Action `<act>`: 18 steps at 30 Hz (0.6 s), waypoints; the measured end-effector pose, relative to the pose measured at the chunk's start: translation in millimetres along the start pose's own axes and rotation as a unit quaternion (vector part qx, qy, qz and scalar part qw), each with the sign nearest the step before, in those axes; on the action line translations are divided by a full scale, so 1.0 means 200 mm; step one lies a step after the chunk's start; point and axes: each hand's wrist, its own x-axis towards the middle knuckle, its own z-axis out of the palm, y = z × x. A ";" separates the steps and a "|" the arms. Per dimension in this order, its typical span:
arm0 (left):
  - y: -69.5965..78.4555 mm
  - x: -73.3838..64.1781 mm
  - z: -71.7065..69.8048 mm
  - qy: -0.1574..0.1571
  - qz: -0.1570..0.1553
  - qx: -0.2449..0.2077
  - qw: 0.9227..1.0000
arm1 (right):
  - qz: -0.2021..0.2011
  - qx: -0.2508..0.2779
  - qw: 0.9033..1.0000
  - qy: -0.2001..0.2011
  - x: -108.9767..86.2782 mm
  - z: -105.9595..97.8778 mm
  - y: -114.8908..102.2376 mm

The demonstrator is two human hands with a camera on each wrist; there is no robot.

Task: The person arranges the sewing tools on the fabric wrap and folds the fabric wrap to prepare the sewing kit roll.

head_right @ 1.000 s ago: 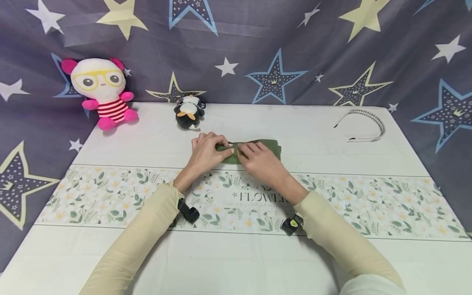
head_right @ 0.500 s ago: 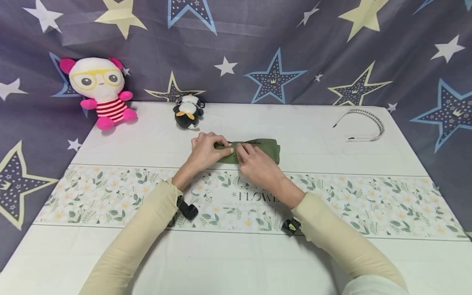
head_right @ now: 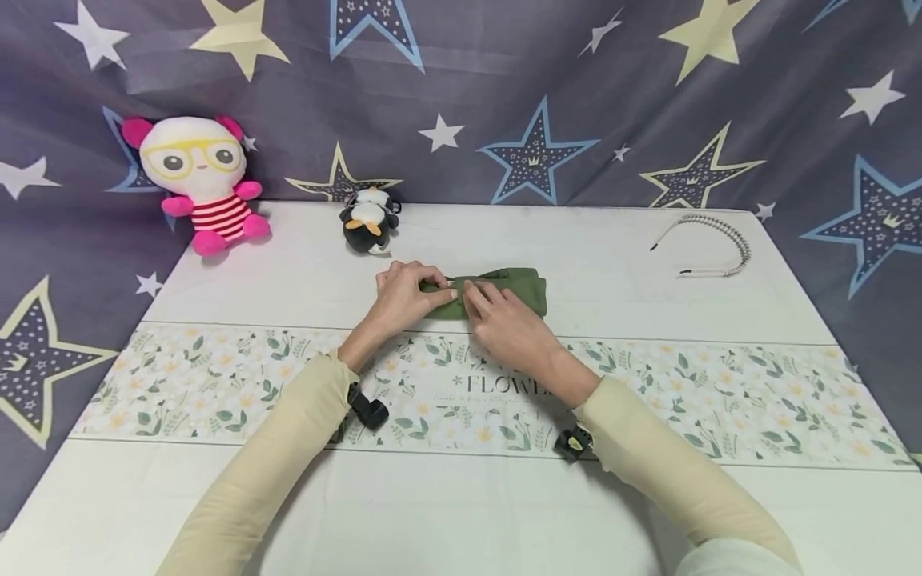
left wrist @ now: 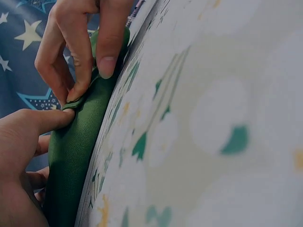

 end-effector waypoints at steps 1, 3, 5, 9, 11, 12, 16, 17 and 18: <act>0.00 0.00 0.00 -0.001 0.000 -0.002 1.000 | 0.000 -0.001 1.000 0.002 0.00 0.00 0.00; 0.00 0.00 0.01 -0.004 -0.001 -0.005 1.000 | -0.003 0.001 1.000 0.002 0.00 0.01 -0.01; -0.01 0.00 0.01 -0.005 -0.003 -0.009 1.000 | -0.007 0.008 1.000 0.005 0.01 0.01 -0.01; -0.01 -0.01 0.00 -0.009 -0.004 -0.020 1.000 | -0.012 0.017 1.000 0.015 0.00 0.03 -0.01; -0.01 0.00 0.00 -0.011 -0.002 -0.023 1.000 | -0.009 0.022 1.000 0.019 0.00 0.03 -0.01; -0.01 0.00 0.00 -0.012 0.000 -0.023 1.000 | -0.008 0.022 1.000 0.021 0.00 0.03 0.00; 0.01 0.01 0.00 -0.015 0.005 -0.021 1.000 | -0.009 0.020 0.999 0.023 -0.01 0.03 0.01; 0.01 0.01 0.00 -0.016 0.005 -0.019 1.000 | -0.011 0.019 0.999 0.025 -0.01 0.03 0.01; 0.01 0.01 0.00 -0.016 0.005 -0.018 1.000 | -0.010 0.021 0.999 0.027 -0.01 0.03 0.02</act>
